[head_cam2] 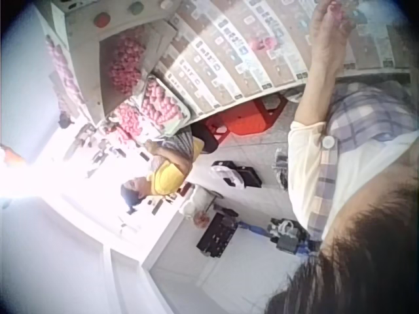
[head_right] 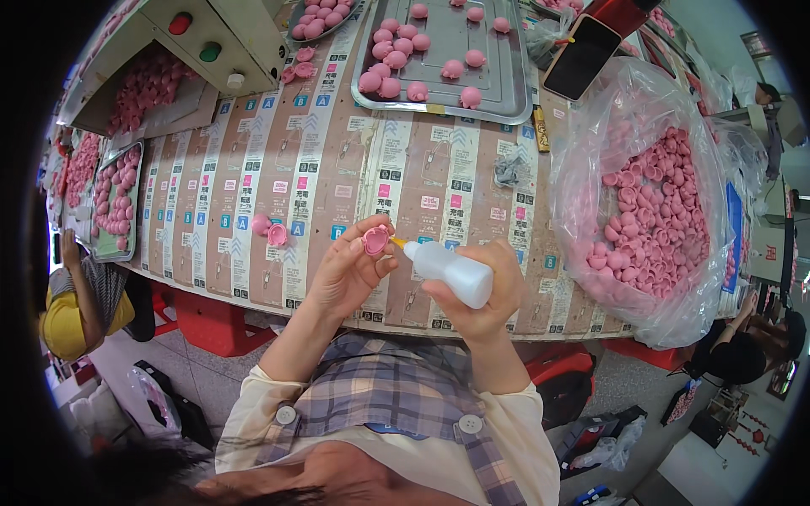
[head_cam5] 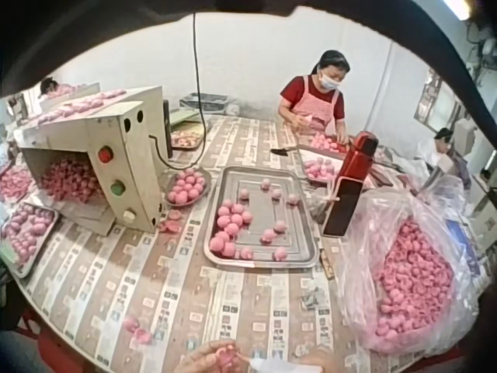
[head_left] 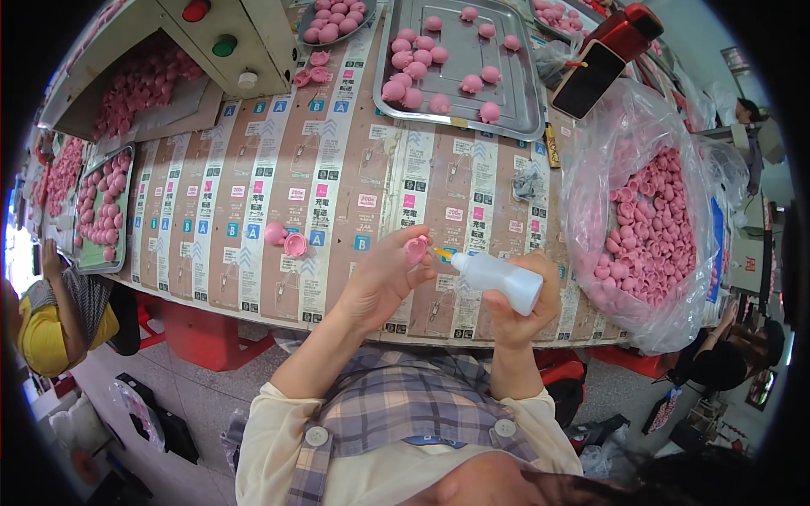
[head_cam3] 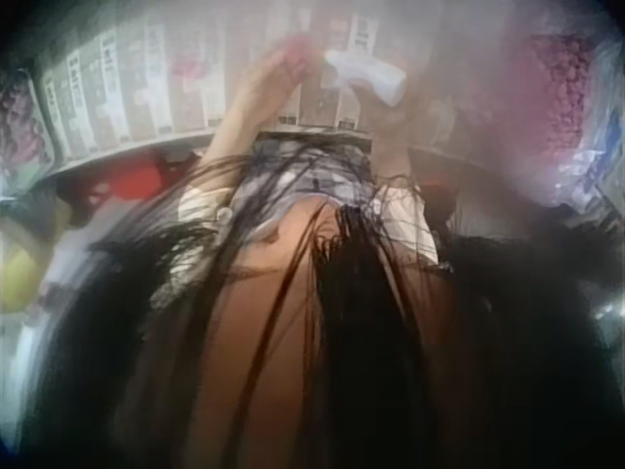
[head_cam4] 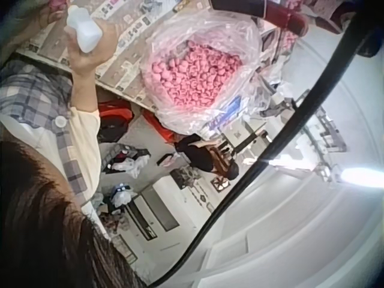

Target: The person applies glue to plastic toy halves with a squeeze bottle, presses the halves together by hand to assemble round figures, and places the assembled figures onto a tray.

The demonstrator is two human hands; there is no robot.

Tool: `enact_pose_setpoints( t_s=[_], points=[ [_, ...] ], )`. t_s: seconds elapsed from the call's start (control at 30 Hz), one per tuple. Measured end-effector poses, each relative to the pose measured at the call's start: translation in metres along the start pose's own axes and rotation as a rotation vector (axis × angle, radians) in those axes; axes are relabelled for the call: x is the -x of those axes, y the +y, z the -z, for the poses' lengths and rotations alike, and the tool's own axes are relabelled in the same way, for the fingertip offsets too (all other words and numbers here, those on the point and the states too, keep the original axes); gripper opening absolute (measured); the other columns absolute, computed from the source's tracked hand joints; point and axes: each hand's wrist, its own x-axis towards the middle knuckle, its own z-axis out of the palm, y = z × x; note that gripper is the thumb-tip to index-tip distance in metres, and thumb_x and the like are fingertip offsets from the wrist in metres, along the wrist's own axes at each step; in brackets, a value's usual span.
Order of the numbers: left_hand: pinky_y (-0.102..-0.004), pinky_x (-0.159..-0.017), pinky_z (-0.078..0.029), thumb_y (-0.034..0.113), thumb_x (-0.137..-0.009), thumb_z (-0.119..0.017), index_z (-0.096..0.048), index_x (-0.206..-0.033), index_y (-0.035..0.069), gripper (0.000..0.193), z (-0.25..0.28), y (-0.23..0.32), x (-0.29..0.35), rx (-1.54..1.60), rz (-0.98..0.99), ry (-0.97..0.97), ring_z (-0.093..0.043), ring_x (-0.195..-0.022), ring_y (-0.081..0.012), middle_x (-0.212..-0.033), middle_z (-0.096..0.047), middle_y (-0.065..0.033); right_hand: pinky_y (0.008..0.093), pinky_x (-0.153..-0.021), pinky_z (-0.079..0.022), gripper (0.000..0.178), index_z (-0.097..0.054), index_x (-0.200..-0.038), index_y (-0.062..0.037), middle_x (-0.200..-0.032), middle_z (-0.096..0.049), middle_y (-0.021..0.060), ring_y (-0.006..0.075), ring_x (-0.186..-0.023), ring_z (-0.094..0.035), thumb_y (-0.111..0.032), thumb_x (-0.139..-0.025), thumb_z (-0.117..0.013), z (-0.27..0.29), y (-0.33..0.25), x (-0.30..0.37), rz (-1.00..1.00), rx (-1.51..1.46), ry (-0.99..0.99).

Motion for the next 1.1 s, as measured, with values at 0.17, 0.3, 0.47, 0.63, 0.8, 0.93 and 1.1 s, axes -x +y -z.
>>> enact_pose_setpoints(
  t_s=[0.17,0.3,0.47,0.63,0.8,0.93,1.1],
  points=[
    [-0.0265,-0.077,-0.043,0.020,-0.079,-0.058,-0.042,-0.114,-0.002,0.044,-0.003,0.001,0.001,-0.003,-0.015,0.017,-0.049,-0.087,-0.0105,-0.100,-0.049,-0.0049,0.0278,-0.049,-0.035,0.043,-0.053,-0.084,-0.0039,-0.068,-0.053,0.0074,0.0184,-0.055,-0.045,-0.028,-0.057,-0.077,-0.001,-0.001,-0.002,-0.011,0.013,-0.025],
    [-0.0269,-0.078,-0.041,0.019,-0.080,-0.058,-0.043,-0.113,-0.002,0.042,0.000,0.000,0.001,-0.018,-0.032,-0.003,-0.048,-0.089,-0.0110,-0.101,-0.049,-0.0049,0.0279,-0.048,-0.035,0.043,-0.053,-0.084,-0.0044,-0.068,-0.054,0.0075,0.0185,-0.054,-0.045,-0.028,-0.057,-0.077,-0.003,-0.001,-0.001,-0.007,0.019,-0.019],
    [-0.0290,-0.083,-0.038,0.015,-0.081,-0.055,-0.043,-0.115,-0.002,0.040,0.007,-0.003,0.000,-0.029,-0.082,-0.051,-0.046,-0.095,-0.0137,-0.105,-0.049,-0.0070,0.0281,-0.047,-0.035,0.043,-0.053,-0.085,-0.0044,-0.069,-0.054,0.0075,0.0187,-0.054,-0.045,-0.028,-0.057,-0.077,-0.001,-0.001,-0.002,0.025,0.043,-0.032],
    [-0.0304,-0.084,-0.039,0.015,-0.080,-0.054,-0.041,-0.117,-0.002,0.042,0.007,-0.003,0.000,-0.034,-0.097,-0.043,-0.048,-0.096,-0.0149,-0.108,-0.049,-0.0091,0.0276,-0.048,-0.035,0.044,-0.053,-0.085,-0.0037,-0.069,-0.054,0.0076,0.0182,-0.053,-0.045,-0.029,-0.058,-0.077,0.000,-0.002,-0.002,0.025,0.045,-0.037],
    [-0.0306,-0.082,-0.038,0.016,-0.081,-0.052,-0.040,-0.116,-0.002,0.041,0.010,-0.001,-0.004,0.108,-0.067,-0.046,-0.048,-0.091,-0.0161,-0.102,-0.049,-0.0089,0.0252,-0.053,-0.036,0.044,-0.052,-0.084,-0.0034,-0.072,-0.052,0.0062,0.0144,-0.058,-0.046,-0.035,-0.062,-0.074,0.009,-0.002,0.006,-0.074,-0.084,0.061],
    [-0.0294,-0.073,-0.044,0.017,-0.083,-0.047,-0.039,-0.113,0.002,0.035,0.011,-0.001,-0.007,0.414,0.061,-0.067,-0.051,-0.080,-0.0181,-0.094,-0.051,-0.0102,0.0264,-0.061,-0.041,0.042,-0.048,-0.086,-0.0007,-0.080,-0.051,0.0067,0.0146,-0.068,-0.050,-0.031,-0.067,-0.070,0.018,0.010,0.006,-0.240,-0.170,0.230],
    [-0.0292,-0.066,-0.047,0.016,-0.085,-0.043,-0.041,-0.106,0.006,0.024,0.007,-0.002,-0.009,0.656,0.177,-0.081,-0.053,-0.073,-0.0185,-0.089,-0.052,-0.0101,0.0318,-0.073,-0.044,0.035,-0.046,-0.104,0.0042,-0.095,-0.053,0.0113,0.0179,-0.083,-0.054,-0.005,-0.073,-0.061,0.025,0.026,-0.004,-0.540,-0.492,0.168]
  ],
)
